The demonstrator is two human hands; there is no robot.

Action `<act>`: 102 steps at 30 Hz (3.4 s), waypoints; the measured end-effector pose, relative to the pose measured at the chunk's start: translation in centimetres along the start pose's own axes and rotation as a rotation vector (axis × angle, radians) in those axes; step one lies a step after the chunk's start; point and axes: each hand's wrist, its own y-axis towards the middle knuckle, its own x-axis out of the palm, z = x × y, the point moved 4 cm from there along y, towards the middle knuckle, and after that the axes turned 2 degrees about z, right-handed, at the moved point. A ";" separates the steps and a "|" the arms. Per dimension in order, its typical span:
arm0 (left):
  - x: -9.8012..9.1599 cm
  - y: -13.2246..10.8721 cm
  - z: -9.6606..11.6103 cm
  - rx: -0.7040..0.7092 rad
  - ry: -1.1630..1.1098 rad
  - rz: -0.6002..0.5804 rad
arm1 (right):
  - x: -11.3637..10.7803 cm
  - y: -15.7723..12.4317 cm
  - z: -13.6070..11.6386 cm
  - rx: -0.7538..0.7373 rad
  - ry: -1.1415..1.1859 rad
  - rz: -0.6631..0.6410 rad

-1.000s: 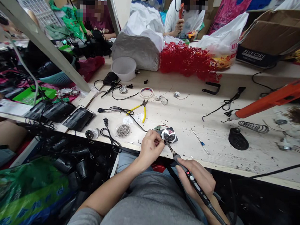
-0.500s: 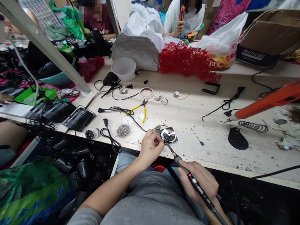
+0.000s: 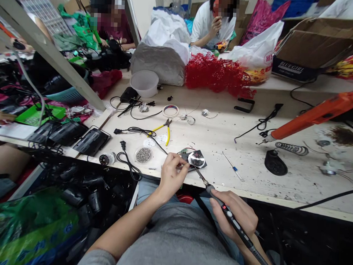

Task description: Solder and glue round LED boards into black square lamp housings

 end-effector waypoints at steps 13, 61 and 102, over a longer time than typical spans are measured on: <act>-1.4 -1.2 0.3 0.122 0.111 -0.091 | -0.2 -0.7 0.2 0.019 0.009 0.042; 0.5 -0.9 1.0 0.396 0.152 0.006 | -1.2 -1.3 1.0 0.046 0.000 -0.007; 0.7 -0.6 1.7 0.573 0.180 0.083 | -1.4 -0.8 1.0 0.066 -0.022 -0.020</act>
